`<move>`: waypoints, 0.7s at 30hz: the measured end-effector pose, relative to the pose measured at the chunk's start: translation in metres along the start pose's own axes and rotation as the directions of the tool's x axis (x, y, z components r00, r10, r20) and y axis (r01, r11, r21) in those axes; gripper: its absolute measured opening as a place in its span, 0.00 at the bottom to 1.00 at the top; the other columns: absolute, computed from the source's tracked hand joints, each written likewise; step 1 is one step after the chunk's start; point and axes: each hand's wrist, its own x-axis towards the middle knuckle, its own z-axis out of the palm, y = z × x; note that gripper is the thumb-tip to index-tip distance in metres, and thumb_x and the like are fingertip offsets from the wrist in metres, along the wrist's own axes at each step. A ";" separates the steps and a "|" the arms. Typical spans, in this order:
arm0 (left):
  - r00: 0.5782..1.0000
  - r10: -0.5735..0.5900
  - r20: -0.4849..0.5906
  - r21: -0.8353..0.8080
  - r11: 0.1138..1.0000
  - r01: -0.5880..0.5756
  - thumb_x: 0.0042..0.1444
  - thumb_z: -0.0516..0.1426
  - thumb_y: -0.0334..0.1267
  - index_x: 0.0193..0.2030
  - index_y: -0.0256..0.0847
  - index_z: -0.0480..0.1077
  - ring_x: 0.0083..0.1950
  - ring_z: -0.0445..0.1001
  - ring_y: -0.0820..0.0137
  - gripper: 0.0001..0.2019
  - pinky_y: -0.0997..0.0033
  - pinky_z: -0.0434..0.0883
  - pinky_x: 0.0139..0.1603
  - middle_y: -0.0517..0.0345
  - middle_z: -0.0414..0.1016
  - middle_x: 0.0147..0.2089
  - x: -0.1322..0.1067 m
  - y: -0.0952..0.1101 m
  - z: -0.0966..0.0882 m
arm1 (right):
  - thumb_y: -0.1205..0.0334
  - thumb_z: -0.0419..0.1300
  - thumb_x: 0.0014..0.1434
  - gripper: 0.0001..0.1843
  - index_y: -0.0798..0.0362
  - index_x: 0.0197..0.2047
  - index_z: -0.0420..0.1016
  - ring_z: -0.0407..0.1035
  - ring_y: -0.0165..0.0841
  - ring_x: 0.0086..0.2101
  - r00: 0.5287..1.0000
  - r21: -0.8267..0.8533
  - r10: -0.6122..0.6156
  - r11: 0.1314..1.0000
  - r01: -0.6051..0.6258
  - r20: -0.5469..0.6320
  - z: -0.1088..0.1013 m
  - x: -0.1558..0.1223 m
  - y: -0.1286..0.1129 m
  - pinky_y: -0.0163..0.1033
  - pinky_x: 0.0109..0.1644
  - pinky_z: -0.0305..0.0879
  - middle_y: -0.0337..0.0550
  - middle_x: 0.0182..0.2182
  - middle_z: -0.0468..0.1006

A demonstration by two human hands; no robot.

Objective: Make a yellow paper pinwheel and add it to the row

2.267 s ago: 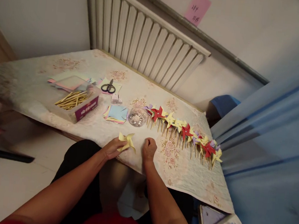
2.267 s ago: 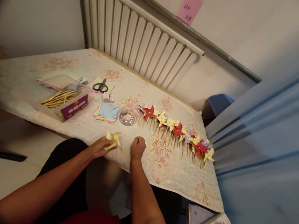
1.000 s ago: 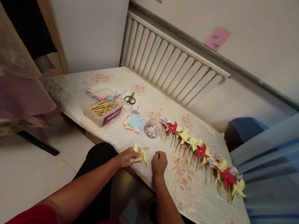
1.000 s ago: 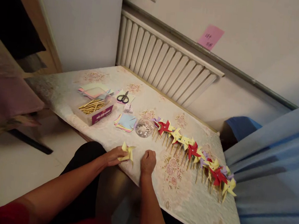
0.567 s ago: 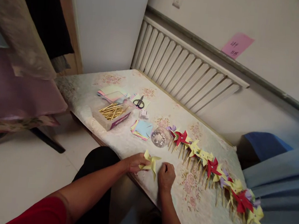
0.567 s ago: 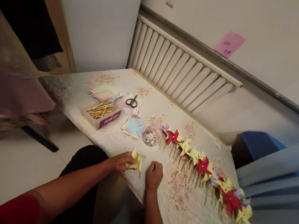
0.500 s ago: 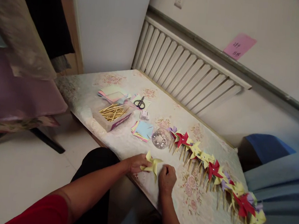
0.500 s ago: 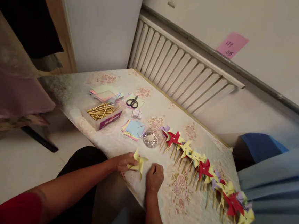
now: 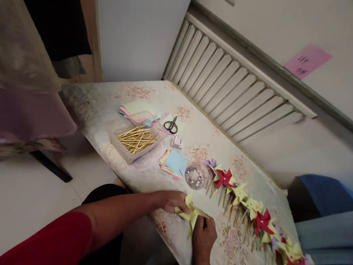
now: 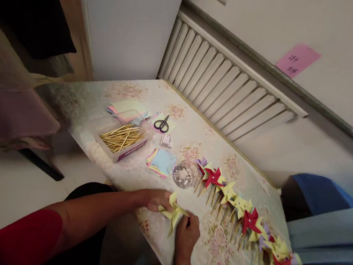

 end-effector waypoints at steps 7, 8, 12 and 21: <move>1.000 -0.013 -0.007 -0.045 0.999 0.013 0.30 0.73 0.34 0.32 0.39 0.78 0.34 0.73 0.66 0.18 0.64 0.71 0.43 0.56 0.78 0.31 0.005 -0.007 -0.003 | 0.52 0.56 0.58 0.13 0.50 0.28 0.75 0.70 0.40 0.32 0.998 0.003 0.063 0.998 -0.063 -0.002 -0.005 -0.001 -0.006 0.43 0.40 0.67 0.43 0.28 0.77; 1.000 -0.014 -0.014 -0.051 0.999 0.013 0.30 0.73 0.34 0.32 0.39 0.78 0.34 0.73 0.65 0.18 0.63 0.70 0.43 0.56 0.78 0.31 0.006 -0.010 -0.004 | 0.52 0.57 0.57 0.13 0.50 0.28 0.75 0.71 0.40 0.33 0.997 0.012 0.081 0.997 -0.081 -0.005 -0.006 -0.002 -0.008 0.44 0.41 0.67 0.44 0.29 0.77; 0.999 -0.034 -0.040 -0.041 0.999 0.033 0.29 0.72 0.33 0.31 0.39 0.78 0.34 0.73 0.64 0.17 0.64 0.70 0.39 0.55 0.77 0.30 0.018 -0.020 -0.009 | 0.51 0.58 0.53 0.14 0.51 0.33 0.79 0.73 0.42 0.34 0.967 0.079 0.255 0.965 -0.252 -0.029 -0.010 -0.004 -0.008 0.44 0.39 0.69 0.46 0.31 0.81; 0.991 -0.046 -0.123 0.016 0.999 0.048 0.29 0.70 0.31 0.23 0.38 0.75 0.24 0.70 0.68 0.12 0.67 0.69 0.26 0.58 0.75 0.24 0.034 -0.025 -0.014 | 0.53 0.64 0.55 0.11 0.53 0.34 0.77 0.65 0.30 0.24 0.954 0.289 0.217 0.945 -0.153 -0.206 -0.039 0.100 -0.104 0.35 0.29 0.64 0.35 0.21 0.71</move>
